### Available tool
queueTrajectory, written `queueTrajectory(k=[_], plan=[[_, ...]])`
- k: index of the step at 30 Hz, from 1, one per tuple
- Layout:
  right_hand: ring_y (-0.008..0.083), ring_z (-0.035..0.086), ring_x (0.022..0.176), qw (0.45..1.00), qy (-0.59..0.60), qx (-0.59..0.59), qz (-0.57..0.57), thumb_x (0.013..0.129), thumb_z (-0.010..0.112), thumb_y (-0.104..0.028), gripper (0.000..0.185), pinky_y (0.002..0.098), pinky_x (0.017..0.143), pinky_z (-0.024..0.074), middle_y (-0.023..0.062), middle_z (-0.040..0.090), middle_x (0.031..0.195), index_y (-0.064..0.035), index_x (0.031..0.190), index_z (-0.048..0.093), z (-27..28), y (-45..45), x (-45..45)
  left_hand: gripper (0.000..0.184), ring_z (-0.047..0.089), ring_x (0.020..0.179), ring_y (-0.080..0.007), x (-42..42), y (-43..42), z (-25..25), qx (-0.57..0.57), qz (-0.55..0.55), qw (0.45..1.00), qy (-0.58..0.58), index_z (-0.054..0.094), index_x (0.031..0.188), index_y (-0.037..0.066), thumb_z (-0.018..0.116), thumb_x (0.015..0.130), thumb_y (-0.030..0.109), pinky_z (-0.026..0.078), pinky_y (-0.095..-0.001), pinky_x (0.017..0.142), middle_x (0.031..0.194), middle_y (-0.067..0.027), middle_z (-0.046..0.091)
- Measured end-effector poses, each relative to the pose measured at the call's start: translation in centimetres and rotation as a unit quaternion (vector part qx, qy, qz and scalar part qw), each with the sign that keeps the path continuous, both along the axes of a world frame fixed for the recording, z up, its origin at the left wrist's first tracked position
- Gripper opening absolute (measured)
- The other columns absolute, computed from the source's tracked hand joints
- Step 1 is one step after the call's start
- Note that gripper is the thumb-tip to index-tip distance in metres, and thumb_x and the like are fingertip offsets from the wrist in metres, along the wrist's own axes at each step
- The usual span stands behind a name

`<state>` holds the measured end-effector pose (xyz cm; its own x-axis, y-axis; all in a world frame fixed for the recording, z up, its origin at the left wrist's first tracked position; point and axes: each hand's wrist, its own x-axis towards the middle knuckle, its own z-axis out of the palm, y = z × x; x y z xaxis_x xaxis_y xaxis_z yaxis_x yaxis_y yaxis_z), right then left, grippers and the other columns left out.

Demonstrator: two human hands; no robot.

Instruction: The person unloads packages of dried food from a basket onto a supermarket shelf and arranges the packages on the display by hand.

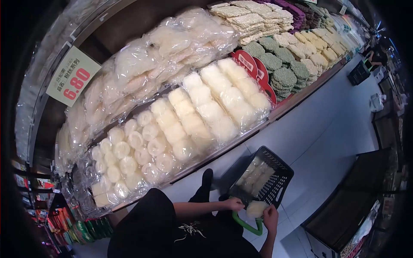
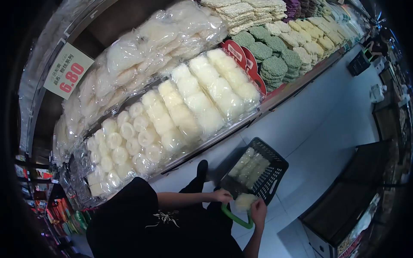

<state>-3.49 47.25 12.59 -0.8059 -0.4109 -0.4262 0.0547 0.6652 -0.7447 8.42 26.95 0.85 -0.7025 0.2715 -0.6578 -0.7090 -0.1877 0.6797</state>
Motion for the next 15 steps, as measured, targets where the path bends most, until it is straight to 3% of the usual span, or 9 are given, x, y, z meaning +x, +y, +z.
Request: queueTrajectory(k=[1,2,4,6,8,9,10,12,15], plan=[[0.0135,0.045,0.061,1.000,0.018,0.006,0.018,0.084,0.054,-0.007,0.015,0.0310,0.057,0.0405,0.0083,0.050,0.064,-0.0005,0.074,0.044,4.3,-2.2,0.3,0.068,0.063,0.090,-0.0185,-0.8,-1.6,2.3,0.030,-0.020,0.997,-0.061,0.054,0.117,-0.003,0.060,0.086,0.057,0.050,-0.0322,0.083,0.100,-0.0110,0.061],[0.0166,0.047,0.060,0.999,0.035,0.015,0.035,0.081,0.057,-0.008,0.014,0.0331,0.058,0.0415,0.0134,0.053,0.066,0.0001,0.076,0.046,8.1,-3.9,0.5,0.080,0.062,0.096,-0.0215,-0.5,-2.7,2.0,0.071,-0.023,0.996,-0.055,0.043,0.130,0.001,0.052,0.085,0.067,0.050,-0.0362,0.086,0.116,-0.0145,0.057],[0.0160,0.048,0.062,0.996,0.064,-0.022,0.064,0.082,0.058,-0.008,0.016,0.0330,0.059,0.0421,0.0125,0.054,0.067,0.0000,0.076,0.046,13.4,-6.2,0.9,0.085,0.061,0.101,-0.0249,-1.2,-5.7,6.5,0.130,-0.036,0.989,-0.052,0.035,0.139,0.004,0.042,0.087,0.071,0.049,-0.0398,0.090,0.127,-0.0173,0.052],[0.0153,0.049,0.063,0.990,0.083,-0.062,0.092,0.082,0.059,-0.008,0.017,0.0330,0.060,0.0426,0.0115,0.055,0.069,-0.0001,0.075,0.045,18.5,-8.3,1.3,0.088,0.059,0.105,-0.0271,-1.8,-7.7,8.8,0.273,0.023,0.960,-0.063,0.030,0.144,0.008,0.033,0.087,0.075,0.047,-0.0438,0.092,0.132,-0.0175,0.050],[0.0141,0.052,0.069,0.965,0.098,-0.208,0.123,0.084,0.061,-0.010,0.021,0.0311,0.065,0.0436,0.0115,0.060,0.076,-0.0006,0.074,0.045,23.0,-9.8,2.1,0.091,0.057,0.110,-0.0272,-1.5,-11.4,14.6,0.384,0.093,0.918,0.039,0.026,0.146,0.011,0.030,0.084,0.077,0.045,-0.0450,0.095,0.134,-0.0157,0.048],[0.0131,0.053,0.075,0.954,0.106,-0.252,0.126,0.088,0.063,-0.012,0.024,0.0287,0.069,0.0436,0.0111,0.063,0.086,-0.0021,0.075,0.046,23.8,-10.3,2.4,0.093,0.054,0.113,-0.0273,-1.2,-13.6,17.4,0.372,0.140,0.915,0.074,0.026,0.146,0.012,0.031,0.082,0.079,0.044,-0.0453,0.097,0.135,-0.0148,0.048],[0.0131,0.053,0.075,0.954,0.107,-0.251,0.128,0.088,0.063,-0.012,0.024,0.0287,0.069,0.0436,0.0111,0.063,0.086,-0.0021,0.075,0.046,23.7,-11.1,2.5,0.095,0.052,0.117,-0.0273,-0.8,-15.8,19.1,0.359,0.186,0.909,0.106,0.027,0.146,0.013,0.031,0.079,0.081,0.042,-0.0456,0.098,0.136,-0.0138,0.047],[0.0132,0.054,0.077,0.927,0.066,-0.349,0.121,0.090,0.064,-0.015,0.025,0.0270,0.071,0.0434,0.0117,0.064,0.093,-0.0034,0.077,0.046,22.7,-13.6,2.2,0.098,0.047,0.122,-0.0268,-0.8,-20.6,19.4,0.415,0.271,0.831,0.250,0.026,0.146,0.011,0.032,0.078,0.082,0.039,-0.0455,0.102,0.138,-0.0137,0.045],[0.0060,0.049,0.073,0.936,-0.014,-0.330,0.125,0.092,0.063,-0.012,0.022,0.0217,0.067,0.0409,0.0037,0.060,0.086,-0.0050,0.078,0.047,18.6,-19.8,1.0,0.096,0.047,0.123,-0.0253,0.2,-28.4,21.6,0.282,0.417,0.795,0.337,0.028,0.144,0.008,0.037,0.079,0.078,0.040,-0.0456,0.101,0.139,-0.0131,0.044]])
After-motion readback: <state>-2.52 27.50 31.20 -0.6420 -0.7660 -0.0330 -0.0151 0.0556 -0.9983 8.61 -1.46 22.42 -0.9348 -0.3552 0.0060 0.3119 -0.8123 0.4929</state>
